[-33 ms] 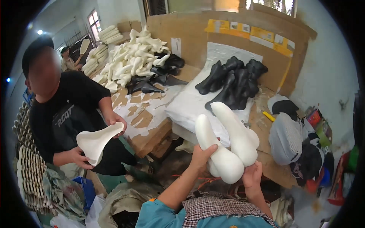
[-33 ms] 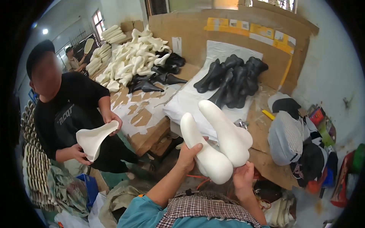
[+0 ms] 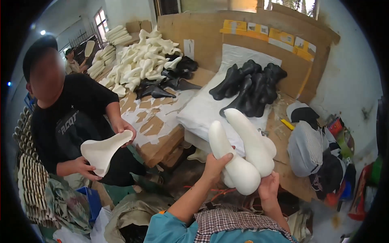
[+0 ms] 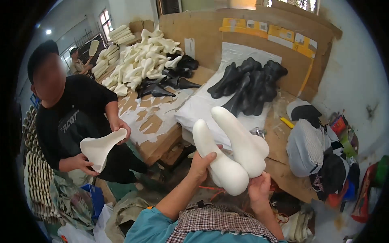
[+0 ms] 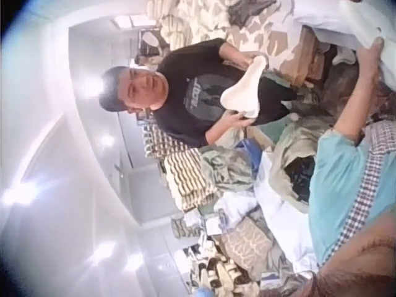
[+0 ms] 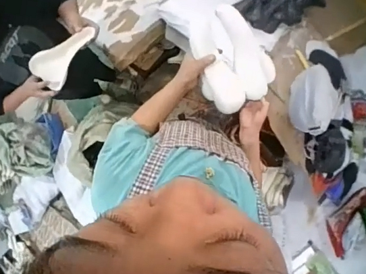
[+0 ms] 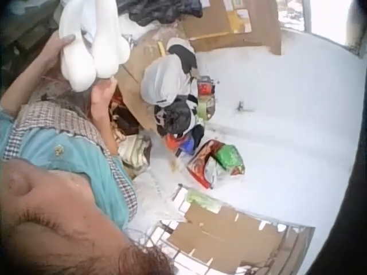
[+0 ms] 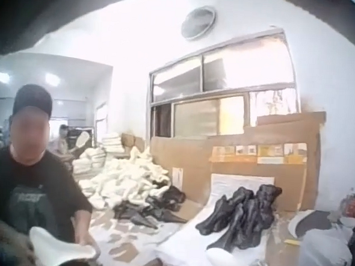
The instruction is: Open sacks of bicycle seats, inspect parts, and organize them on a workbench.
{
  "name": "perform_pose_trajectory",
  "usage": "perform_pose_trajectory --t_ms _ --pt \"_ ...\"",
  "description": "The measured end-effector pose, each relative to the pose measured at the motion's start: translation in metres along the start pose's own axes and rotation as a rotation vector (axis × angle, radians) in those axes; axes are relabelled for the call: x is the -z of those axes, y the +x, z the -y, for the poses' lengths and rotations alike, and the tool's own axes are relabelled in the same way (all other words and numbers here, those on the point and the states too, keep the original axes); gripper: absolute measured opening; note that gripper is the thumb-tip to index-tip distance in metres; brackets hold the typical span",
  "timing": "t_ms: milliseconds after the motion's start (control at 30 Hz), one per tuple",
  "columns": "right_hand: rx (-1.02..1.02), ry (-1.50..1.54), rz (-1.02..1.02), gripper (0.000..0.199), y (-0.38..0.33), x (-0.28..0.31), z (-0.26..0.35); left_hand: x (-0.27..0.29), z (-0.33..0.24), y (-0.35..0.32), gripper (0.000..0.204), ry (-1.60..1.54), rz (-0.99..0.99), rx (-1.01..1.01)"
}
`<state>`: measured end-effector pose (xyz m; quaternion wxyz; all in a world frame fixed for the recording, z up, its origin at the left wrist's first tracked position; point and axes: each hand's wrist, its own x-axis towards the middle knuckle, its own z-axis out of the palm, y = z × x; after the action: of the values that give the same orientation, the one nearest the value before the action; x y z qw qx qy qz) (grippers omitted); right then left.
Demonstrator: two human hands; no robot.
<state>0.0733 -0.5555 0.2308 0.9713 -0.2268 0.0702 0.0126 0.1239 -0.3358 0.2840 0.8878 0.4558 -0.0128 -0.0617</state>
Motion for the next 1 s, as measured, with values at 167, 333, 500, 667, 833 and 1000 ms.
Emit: perform_pose_trajectory --t_ms 167,333,500,667,833,1000 --pt "-0.039 -0.043 -0.029 0.046 0.024 -0.016 -0.026 0.024 -0.013 0.02 0.047 -0.013 -0.025 0.008" --pt "-0.117 -0.142 -0.073 0.047 0.04 -0.044 -0.05 0.03 -0.034 0.031 0.043 0.075 -0.049 0.122" --pt "-0.15 -0.275 0.147 0.052 0.045 -0.09 -0.098 0.038 -0.057 0.046 0.047 0.037 -0.046 0.027" --pt "-0.358 -0.442 0.133 0.039 0.067 -0.065 -0.126 0.07 -0.086 0.044 0.047 0.375 -0.216 -0.102" --pt "-0.272 -0.887 0.045 0.02 0.089 -0.062 -0.099 0.106 -0.087 0.026 0.056 0.556 -0.183 -0.146" --pt "0.044 -0.865 0.136 0.021 0.113 -0.105 -0.075 0.116 -0.095 0.002 0.059 0.654 0.043 -0.034"
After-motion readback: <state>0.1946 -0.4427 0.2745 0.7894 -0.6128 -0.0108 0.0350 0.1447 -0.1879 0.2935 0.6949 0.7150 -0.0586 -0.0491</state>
